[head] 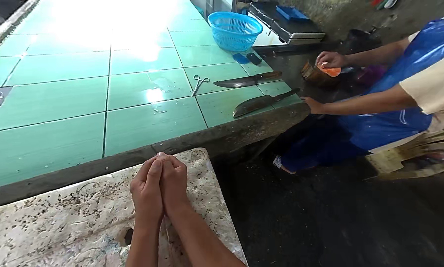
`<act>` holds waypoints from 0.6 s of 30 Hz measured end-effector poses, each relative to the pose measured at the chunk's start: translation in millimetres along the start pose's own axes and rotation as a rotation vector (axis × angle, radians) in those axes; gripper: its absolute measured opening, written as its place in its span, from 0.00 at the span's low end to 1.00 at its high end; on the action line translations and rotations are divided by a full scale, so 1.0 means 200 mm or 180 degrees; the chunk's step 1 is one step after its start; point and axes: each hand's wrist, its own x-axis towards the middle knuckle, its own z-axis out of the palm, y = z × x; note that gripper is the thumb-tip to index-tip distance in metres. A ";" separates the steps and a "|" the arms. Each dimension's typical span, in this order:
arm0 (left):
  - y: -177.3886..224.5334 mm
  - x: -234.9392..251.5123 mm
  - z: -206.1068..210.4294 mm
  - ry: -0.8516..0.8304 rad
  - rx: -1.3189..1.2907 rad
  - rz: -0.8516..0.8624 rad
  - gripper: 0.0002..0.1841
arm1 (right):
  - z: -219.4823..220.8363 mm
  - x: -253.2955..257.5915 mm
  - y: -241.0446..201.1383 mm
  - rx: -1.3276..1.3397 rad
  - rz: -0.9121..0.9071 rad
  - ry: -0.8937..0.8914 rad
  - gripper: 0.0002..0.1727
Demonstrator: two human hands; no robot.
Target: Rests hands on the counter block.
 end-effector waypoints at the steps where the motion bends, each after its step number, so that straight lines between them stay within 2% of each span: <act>1: 0.00 0.00 0.00 -0.0001 -0.0007 -0.0019 0.17 | 0.00 0.00 0.00 -0.0013 -0.0017 0.0007 0.21; 18: 0.01 -0.01 0.00 0.0006 0.0003 -0.0046 0.16 | 0.00 -0.01 -0.01 -0.0083 0.0049 0.0051 0.22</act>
